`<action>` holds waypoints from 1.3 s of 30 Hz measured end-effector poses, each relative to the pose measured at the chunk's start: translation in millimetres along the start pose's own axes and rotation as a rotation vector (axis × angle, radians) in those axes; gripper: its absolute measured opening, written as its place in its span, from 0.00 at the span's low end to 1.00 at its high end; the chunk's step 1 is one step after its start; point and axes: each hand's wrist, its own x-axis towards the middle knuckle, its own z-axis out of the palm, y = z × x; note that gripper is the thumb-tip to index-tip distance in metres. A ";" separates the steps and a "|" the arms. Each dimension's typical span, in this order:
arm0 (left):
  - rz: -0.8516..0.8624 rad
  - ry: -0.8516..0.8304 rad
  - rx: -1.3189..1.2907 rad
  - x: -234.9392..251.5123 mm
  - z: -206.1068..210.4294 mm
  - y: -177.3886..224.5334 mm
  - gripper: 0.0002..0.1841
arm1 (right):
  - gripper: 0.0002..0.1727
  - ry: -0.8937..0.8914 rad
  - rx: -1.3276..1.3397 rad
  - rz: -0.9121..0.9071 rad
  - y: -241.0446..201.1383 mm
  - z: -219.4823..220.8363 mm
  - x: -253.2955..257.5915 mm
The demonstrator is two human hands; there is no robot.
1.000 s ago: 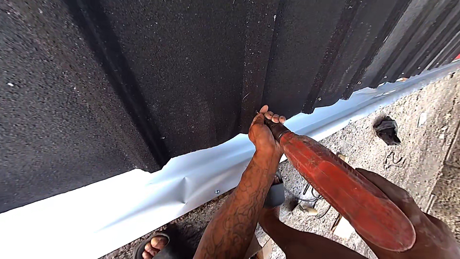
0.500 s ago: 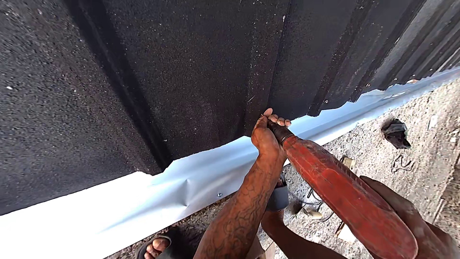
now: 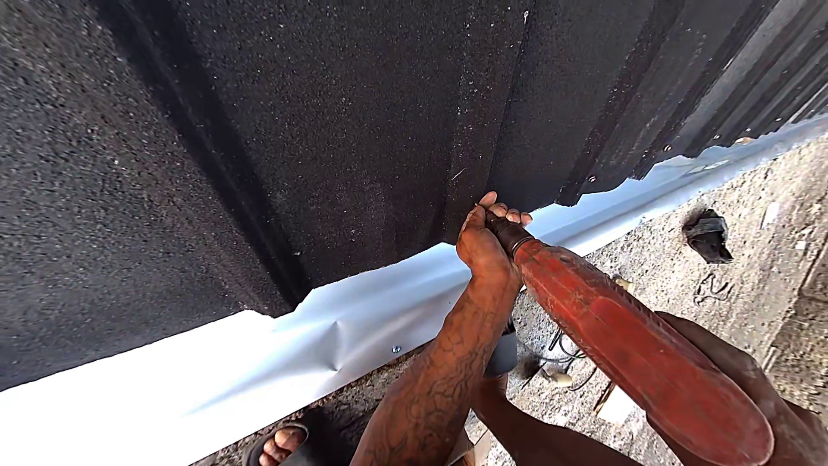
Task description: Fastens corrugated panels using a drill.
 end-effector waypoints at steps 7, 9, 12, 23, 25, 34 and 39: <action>-0.023 0.000 0.003 -1.0 0.3 -0.5 0.23 | 0.34 -0.035 -0.085 -0.045 -4.6 -9.0 6.4; -0.022 0.002 0.009 -1.8 0.7 -1.6 0.23 | 0.35 -0.048 -0.087 -0.049 -1.8 -11.3 7.7; -0.016 0.027 0.008 -1.9 3.0 -2.9 0.24 | 0.34 -0.060 -0.119 -0.051 0.2 -14.0 10.4; -0.019 0.073 0.015 -1.0 3.7 -5.8 0.27 | 0.32 -0.107 -0.113 -0.044 2.7 -21.8 16.7; -0.020 0.079 0.025 -0.4 4.7 -5.8 0.28 | 0.32 -0.115 -0.099 -0.039 3.5 -22.8 18.0; -0.043 0.117 0.013 -2.0 7.0 -4.3 0.29 | 0.30 -0.116 -0.112 -0.025 -1.6 -24.6 20.5; -0.055 0.132 0.019 -4.1 7.1 -4.1 0.30 | 0.30 -0.105 -0.120 -0.012 -4.3 -23.6 20.1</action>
